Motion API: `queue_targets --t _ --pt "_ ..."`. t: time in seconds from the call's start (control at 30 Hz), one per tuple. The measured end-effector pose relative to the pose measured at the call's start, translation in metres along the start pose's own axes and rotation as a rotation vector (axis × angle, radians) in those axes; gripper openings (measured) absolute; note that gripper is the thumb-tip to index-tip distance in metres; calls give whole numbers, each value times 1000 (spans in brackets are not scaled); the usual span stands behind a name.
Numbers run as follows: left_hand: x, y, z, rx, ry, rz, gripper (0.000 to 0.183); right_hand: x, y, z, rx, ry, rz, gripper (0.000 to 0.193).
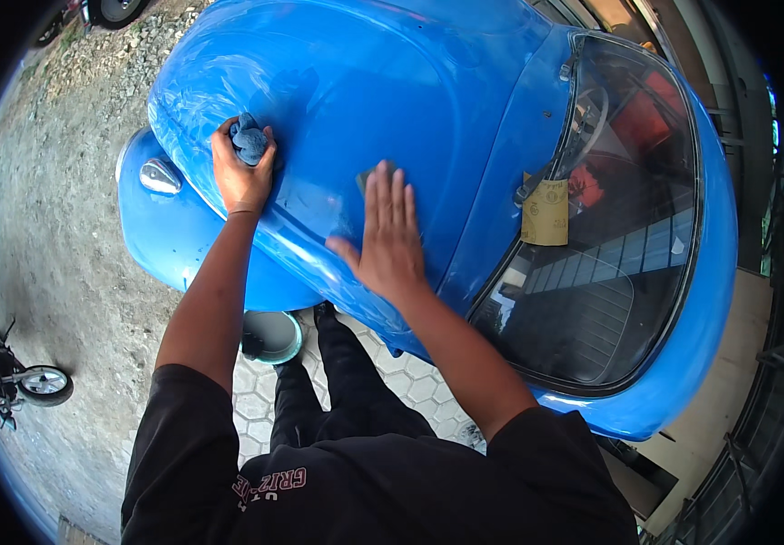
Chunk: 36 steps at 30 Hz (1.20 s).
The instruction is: The person sands the hood of a car using sandpaper and wipes the surface down with a cloth.
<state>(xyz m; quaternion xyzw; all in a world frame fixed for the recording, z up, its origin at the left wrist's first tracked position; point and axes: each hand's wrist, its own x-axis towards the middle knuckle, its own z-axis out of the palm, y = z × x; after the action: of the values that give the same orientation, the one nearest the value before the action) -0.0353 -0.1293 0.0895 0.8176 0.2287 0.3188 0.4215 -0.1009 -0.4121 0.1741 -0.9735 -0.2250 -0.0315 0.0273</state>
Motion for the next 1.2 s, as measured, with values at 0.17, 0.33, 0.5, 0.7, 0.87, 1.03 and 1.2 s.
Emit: queue_targets --t 0.17,0.33,0.5,0.7,0.87,1.03,1.2 --pt "0 -2 0 -35 -11 -45 69 -3 1 1 62 -168 -300 125" --pt "1 4 10 -78 -51 -60 69 86 6 28 -17 78 -5 131" --pt "2 5 3 -50 -45 -64 70 -14 -34 11 138 -117 -222 131" --pt "1 5 6 -35 -21 -30 69 79 25 21 39 -15 -176 133" --pt "1 -4 -2 -47 -28 -50 68 28 -9 15 23 -24 10 132" --pt "1 2 1 -48 -38 -73 70 -24 -5 5 31 -157 -136 129" --pt "2 2 11 -79 -38 -51 70 72 40 16 -29 78 137 129"
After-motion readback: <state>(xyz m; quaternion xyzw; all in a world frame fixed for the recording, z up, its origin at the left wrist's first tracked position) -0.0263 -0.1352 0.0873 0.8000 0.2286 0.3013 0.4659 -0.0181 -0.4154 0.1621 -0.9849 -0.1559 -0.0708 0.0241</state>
